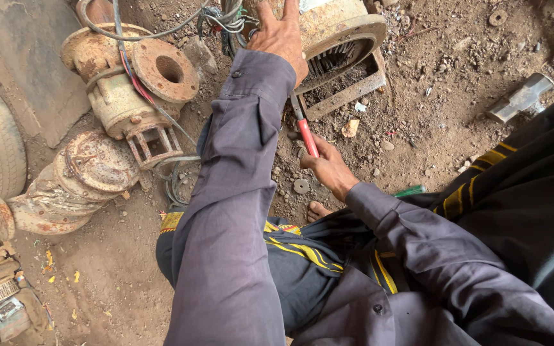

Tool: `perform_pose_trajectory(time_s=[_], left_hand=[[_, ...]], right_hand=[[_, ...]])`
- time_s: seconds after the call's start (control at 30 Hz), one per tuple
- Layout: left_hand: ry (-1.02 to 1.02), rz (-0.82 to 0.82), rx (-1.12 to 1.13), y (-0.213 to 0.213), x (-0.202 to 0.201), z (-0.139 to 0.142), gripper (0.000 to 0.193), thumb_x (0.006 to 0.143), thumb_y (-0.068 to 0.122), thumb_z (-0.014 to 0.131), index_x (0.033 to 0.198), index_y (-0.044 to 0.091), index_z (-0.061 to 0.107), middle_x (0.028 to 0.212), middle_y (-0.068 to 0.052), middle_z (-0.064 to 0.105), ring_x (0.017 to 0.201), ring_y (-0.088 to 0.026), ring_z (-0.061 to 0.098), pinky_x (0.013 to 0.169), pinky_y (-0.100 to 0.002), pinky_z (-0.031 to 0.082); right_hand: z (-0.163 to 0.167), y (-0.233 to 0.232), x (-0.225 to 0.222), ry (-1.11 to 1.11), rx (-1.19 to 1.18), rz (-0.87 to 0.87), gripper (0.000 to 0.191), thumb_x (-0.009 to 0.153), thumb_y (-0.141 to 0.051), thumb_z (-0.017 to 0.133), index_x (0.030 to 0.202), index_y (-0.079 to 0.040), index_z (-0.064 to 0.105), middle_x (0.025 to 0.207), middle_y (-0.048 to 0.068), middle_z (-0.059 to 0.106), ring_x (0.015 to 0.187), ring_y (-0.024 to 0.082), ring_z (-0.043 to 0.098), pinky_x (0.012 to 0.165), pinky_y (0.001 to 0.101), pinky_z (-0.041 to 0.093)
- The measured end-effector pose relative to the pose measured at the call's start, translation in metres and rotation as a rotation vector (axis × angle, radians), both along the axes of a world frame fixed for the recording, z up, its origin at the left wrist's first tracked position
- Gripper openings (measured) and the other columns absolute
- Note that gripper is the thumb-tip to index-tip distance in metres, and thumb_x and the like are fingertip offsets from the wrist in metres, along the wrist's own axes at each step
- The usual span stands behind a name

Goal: The person sits on the ground and uses pliers to pull and remove copper wires from the stator of a disassembled electric motor. The person repeatedly reaches into the motor housing to extract wire strands, placing the removed pieces on the ground nearby.

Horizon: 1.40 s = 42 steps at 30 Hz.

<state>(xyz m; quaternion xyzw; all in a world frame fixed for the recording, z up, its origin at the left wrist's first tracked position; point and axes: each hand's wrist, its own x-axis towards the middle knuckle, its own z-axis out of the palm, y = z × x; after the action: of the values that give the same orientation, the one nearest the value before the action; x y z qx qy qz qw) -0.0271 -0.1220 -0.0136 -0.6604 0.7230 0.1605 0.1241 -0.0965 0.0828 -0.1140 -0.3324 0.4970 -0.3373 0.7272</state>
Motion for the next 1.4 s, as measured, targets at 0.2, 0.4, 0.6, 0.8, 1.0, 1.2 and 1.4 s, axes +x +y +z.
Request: perform_pose_trajectory(time_s=[0.2,0.4,0.6,0.8,1.0,1.2,1.4], left_hand=[[-0.004,0.007,0.006,0.0,0.0,0.0,0.11,0.079,-0.007,0.075,0.162,0.025,0.012,0.159,-0.04,0.011,0.085,-0.03,0.073,0.059,-0.03,0.06],[-0.004,0.01,0.013,0.001,-0.001,0.001,0.109,0.079,-0.008,0.074,0.162,0.026,0.012,0.156,-0.04,0.014,0.087,-0.033,0.072,0.06,-0.031,0.061],[0.018,0.012,0.012,0.003,0.0,0.001,0.106,0.081,-0.01,0.071,0.161,0.022,0.011,0.157,-0.042,0.013,0.083,-0.031,0.074,0.06,-0.03,0.061],[-0.007,0.038,0.035,0.003,-0.006,0.008,0.11,0.078,-0.017,0.068,0.162,0.026,0.011,0.156,-0.036,0.02,0.077,-0.024,0.072,0.053,-0.027,0.059],[0.001,0.028,0.037,0.003,-0.003,0.005,0.109,0.08,-0.015,0.068,0.162,0.025,0.009,0.156,-0.038,0.016,0.069,-0.019,0.069,0.048,-0.025,0.059],[0.081,0.068,0.039,0.012,-0.008,0.02,0.115,0.083,-0.004,0.077,0.163,0.034,0.004,0.157,-0.033,0.022,0.071,-0.018,0.065,0.052,-0.029,0.059],[0.647,-0.055,-0.564,0.075,0.019,0.058,0.086,0.099,0.024,0.072,0.164,0.011,0.018,0.171,-0.032,0.01,0.144,-0.046,0.046,0.107,-0.051,0.054]], right_hand=[[-0.004,-0.007,-0.004,-0.056,0.138,0.0,0.046,0.086,-0.006,0.06,0.13,-0.013,0.068,0.087,0.002,0.054,0.06,0.009,0.043,0.052,0.0247,0.039],[-0.001,-0.001,-0.003,-0.042,0.171,-0.043,0.018,0.083,-0.002,0.059,0.099,-0.009,0.064,0.069,-0.003,0.052,0.053,0.008,0.043,0.047,0.0256,0.038],[-0.004,0.004,-0.004,-0.065,0.179,-0.034,0.01,0.084,-0.002,0.058,0.091,-0.009,0.059,0.068,-0.002,0.05,0.053,0.009,0.043,0.046,0.0273,0.039],[-0.002,0.001,-0.006,-0.073,0.198,-0.044,0.01,0.085,-0.002,0.059,0.092,-0.009,0.057,0.069,-0.002,0.049,0.054,0.009,0.043,0.047,0.0275,0.039],[-0.01,0.003,-0.006,-0.097,0.203,-0.014,0.011,0.084,-0.001,0.057,0.09,-0.009,0.054,0.069,-0.001,0.048,0.054,0.011,0.043,0.047,0.0292,0.04],[-0.037,0.016,-0.002,-0.072,0.165,-0.012,0.008,0.083,-0.004,0.059,0.087,-0.01,0.058,0.069,0.0,0.05,0.055,0.012,0.043,0.049,0.0307,0.037],[-0.048,0.044,-0.005,0.251,-0.14,0.033,0.023,0.081,-0.013,0.064,0.098,0.003,0.065,0.073,0.004,0.057,0.065,0.015,0.053,0.056,0.032,0.045]])
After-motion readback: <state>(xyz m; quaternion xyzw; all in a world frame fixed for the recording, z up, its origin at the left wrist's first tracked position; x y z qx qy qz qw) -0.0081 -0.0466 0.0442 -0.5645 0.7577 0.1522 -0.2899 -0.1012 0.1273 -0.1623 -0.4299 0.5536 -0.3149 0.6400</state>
